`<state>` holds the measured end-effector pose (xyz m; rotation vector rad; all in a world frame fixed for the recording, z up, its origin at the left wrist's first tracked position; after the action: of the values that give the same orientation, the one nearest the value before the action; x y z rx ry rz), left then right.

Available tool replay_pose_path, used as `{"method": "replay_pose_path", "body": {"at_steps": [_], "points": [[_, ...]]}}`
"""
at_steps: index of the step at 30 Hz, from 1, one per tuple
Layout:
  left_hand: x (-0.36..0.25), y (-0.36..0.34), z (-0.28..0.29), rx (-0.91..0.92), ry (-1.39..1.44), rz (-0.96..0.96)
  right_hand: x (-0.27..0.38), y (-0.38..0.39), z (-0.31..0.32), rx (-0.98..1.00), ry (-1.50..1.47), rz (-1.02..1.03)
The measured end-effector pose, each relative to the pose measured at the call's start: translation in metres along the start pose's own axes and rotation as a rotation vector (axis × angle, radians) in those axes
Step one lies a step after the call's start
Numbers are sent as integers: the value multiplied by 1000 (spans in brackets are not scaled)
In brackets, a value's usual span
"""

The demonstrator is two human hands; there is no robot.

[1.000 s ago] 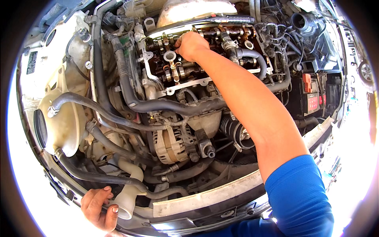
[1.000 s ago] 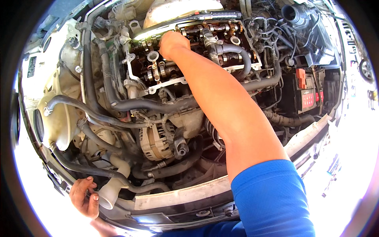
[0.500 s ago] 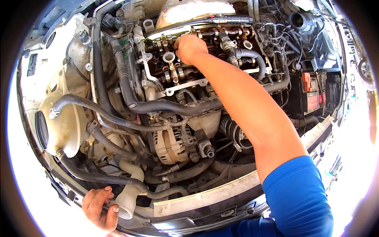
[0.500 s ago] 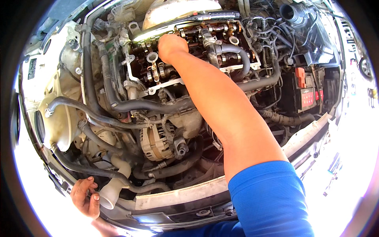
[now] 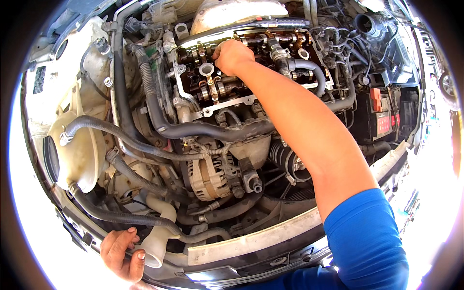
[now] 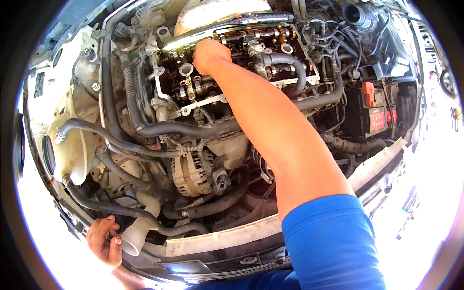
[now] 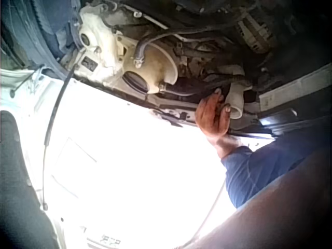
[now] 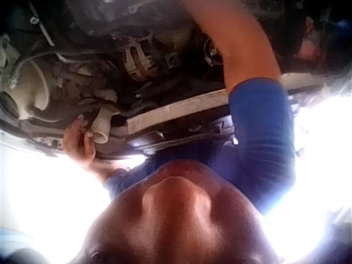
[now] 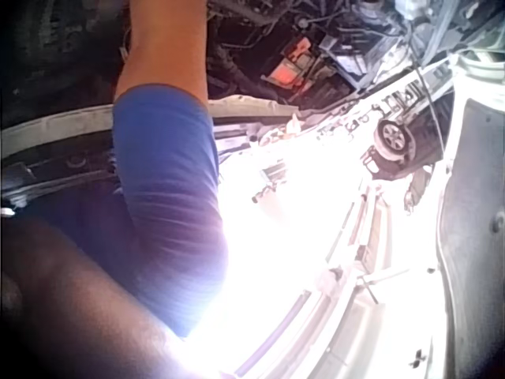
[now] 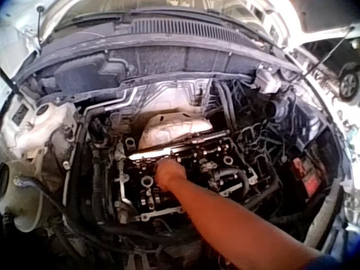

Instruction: The person removes components from the engine cylinder head using a screwdriver and a socket wrench, then cleans a part with a cloth.

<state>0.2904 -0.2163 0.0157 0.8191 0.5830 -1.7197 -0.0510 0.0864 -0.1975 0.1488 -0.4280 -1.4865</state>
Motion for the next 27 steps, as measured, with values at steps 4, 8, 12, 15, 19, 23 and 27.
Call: {"method": "replay_pose_path", "body": {"at_steps": [4,8,12,15,19,23,27], "points": [[-1,2,-1,-59,-38,57,0,1,4,-4,-43,34],[0,0,-1,-49,-48,49,-1,-4,3,39,-72,-76],[1,-2,-3,-60,2,77,-10,-15,0,27,-55,56],[0,-1,-2,-102,-14,110,-17,-25,-2,-43,-22,209],[-2,-2,-2,-157,-44,85,-19,-33,-4,158,-429,85],[-21,-20,0,-212,-31,19,-20,-20,8,288,-776,-71],[-61,-71,6,-82,-172,-82,-19,-3,24,307,-947,-144]]}}
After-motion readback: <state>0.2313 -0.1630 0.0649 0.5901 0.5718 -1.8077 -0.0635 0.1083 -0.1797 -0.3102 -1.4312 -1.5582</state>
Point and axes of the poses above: each hand's wrist, its own y-axis away from the middle knuckle, its own z-axis out of the back of the hand, x = y × z, the point moved 2 cm from there along -y, towards the middle knuckle, and after that the axes turned 9 degrees about y, right-handed, at the moved point
